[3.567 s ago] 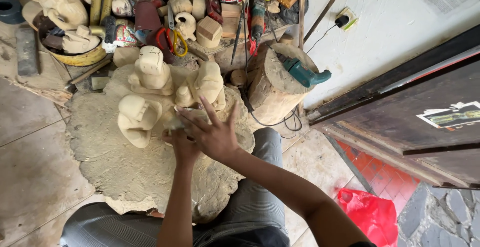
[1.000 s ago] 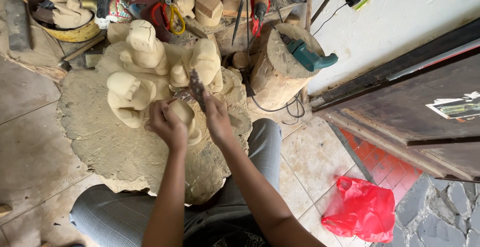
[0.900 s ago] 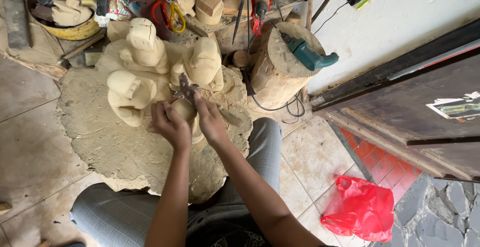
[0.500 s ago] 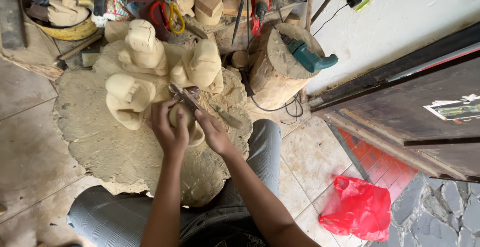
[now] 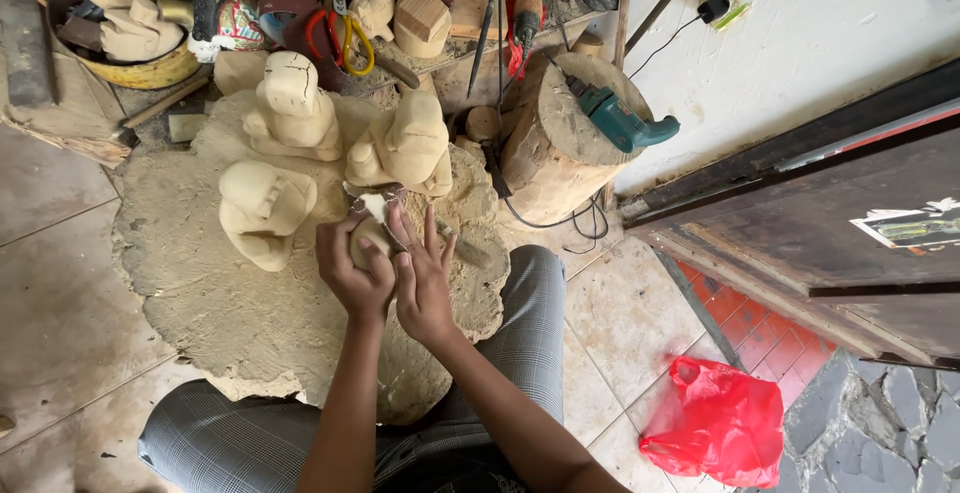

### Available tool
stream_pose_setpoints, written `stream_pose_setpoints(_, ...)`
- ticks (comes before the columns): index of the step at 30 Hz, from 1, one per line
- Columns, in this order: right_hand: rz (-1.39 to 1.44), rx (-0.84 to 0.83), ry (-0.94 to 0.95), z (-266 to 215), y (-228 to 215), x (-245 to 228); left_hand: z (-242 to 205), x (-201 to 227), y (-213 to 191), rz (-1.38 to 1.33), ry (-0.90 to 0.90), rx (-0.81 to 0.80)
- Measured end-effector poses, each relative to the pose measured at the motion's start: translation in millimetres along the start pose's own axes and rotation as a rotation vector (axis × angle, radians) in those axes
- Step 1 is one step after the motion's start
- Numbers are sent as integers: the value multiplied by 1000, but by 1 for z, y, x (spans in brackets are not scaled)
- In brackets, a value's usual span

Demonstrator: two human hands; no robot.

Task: Sanding a wooden sculpture with sandpaper to smooth the surface

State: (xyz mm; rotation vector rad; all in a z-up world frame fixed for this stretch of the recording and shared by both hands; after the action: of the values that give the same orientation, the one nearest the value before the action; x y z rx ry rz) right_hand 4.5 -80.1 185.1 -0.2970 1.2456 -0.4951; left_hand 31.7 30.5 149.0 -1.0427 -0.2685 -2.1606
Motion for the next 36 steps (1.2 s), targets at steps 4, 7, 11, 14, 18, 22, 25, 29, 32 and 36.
stream_pose_setpoints(4, 48, -2, 43, 15, 4, 3, -2, -5, 0, 22, 19, 0)
stream_pose_setpoints(7, 99, -20, 105, 22, 4, 5, -2, -8, 4, 22, 8, -9)
stream_pose_setpoints(11, 120, -21, 131, 2, 1, 9, -7, -13, 4, 32, 3, -15)
stream_pose_setpoints(14, 82, -14, 119, 2, -4, 7, -6, -14, 6, 27, 11, -9)
stream_pose_setpoints(18, 120, -62, 181, 22, -7, -6, -2, -5, 3, 10, 20, -25)
stream_pose_setpoints(22, 263, -168, 404, 29, 12, 51, -12, -20, 6, 3, 15, -36)
stream_pose_setpoints(25, 369, -104, 672, 18, 11, 103, -8, -14, 5, -2, 7, -36)
stream_pose_setpoints(29, 388, -106, 670, 20, -9, 49, -10, -15, 4, 5, -1, -36)
stream_pose_setpoints(32, 384, -187, 299, 34, -11, -4, -10, -15, 5, -3, -11, -36)
stream_pose_setpoints(36, 325, -221, 85, 49, 1, -12, -14, -21, 4, 14, 16, -33)
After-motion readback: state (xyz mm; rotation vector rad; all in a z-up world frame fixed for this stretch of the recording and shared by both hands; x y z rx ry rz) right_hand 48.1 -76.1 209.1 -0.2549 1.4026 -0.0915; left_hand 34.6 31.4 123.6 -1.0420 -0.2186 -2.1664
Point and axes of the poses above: each hand's wrist, its own z-axis towards the middle knuckle, its own y-axis out of the palm, x = y × z, the point moved 7 cm from there along z, towards the middle knuckle, and after that the axes turned 4 degrees about x, right-handed, at the moved point
